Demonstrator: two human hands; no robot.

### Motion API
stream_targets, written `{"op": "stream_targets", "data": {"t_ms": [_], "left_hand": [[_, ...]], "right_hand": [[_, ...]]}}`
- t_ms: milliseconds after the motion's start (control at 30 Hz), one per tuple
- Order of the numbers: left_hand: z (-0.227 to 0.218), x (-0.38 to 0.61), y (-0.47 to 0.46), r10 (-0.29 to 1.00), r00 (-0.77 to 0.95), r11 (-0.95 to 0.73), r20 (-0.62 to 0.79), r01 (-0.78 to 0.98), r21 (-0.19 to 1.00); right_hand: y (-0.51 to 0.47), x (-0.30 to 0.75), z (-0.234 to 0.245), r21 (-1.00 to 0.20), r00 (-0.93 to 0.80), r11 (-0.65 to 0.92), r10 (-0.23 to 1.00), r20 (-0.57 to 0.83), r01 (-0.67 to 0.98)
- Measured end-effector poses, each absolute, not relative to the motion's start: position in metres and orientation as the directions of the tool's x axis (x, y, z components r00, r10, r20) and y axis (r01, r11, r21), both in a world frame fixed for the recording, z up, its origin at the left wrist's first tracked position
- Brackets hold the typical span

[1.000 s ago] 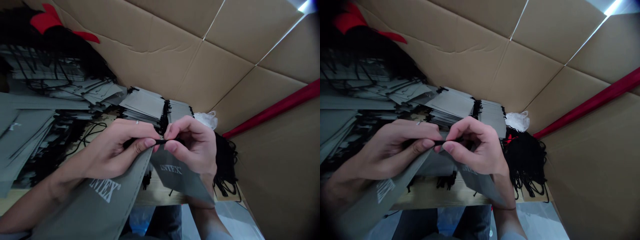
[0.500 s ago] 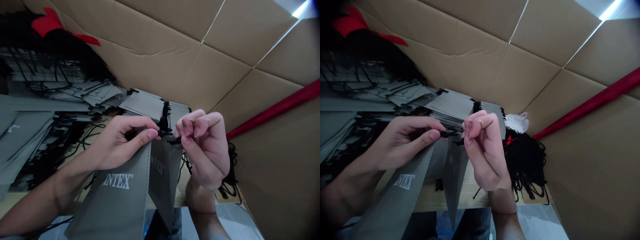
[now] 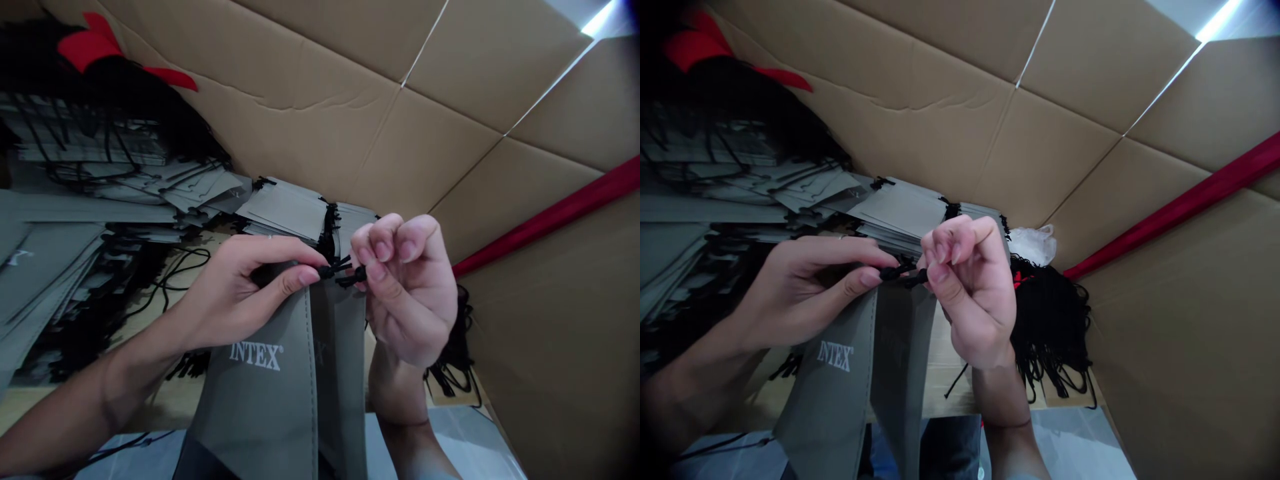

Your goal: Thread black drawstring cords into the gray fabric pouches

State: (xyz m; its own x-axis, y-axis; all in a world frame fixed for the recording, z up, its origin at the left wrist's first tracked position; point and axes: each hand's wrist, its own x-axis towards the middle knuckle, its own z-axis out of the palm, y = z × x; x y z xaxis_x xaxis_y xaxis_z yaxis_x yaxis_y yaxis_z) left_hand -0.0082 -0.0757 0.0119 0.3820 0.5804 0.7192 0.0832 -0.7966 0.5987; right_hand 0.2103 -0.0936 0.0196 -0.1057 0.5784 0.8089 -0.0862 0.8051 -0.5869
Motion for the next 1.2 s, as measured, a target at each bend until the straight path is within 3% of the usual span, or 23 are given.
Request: {"op": "stream_targets", "data": {"t_ms": [500,833,1200], "left_hand": [[0.0141,-0.0076,-0.0791,0.519,0.386,-0.839,0.763,0.061,0.541],[0.0097,-0.0094,-0.0788,0.509,0.369,-0.852,0.778,0.085,0.517],[0.0094,-0.0072,-0.0784,0.491,0.375,-0.867,0.786,0.120,0.484]], "right_hand": [[-0.0912,0.2111,0.0203,-0.566,-0.087,0.820,0.560,0.824,-0.083],[-0.0909,0.2098,0.0190,-0.577,-0.064,0.789,0.578,0.814,-0.209],[-0.0952,0.2131,0.0188,-0.623,-0.077,0.777,0.618,0.782,-0.086]]}}
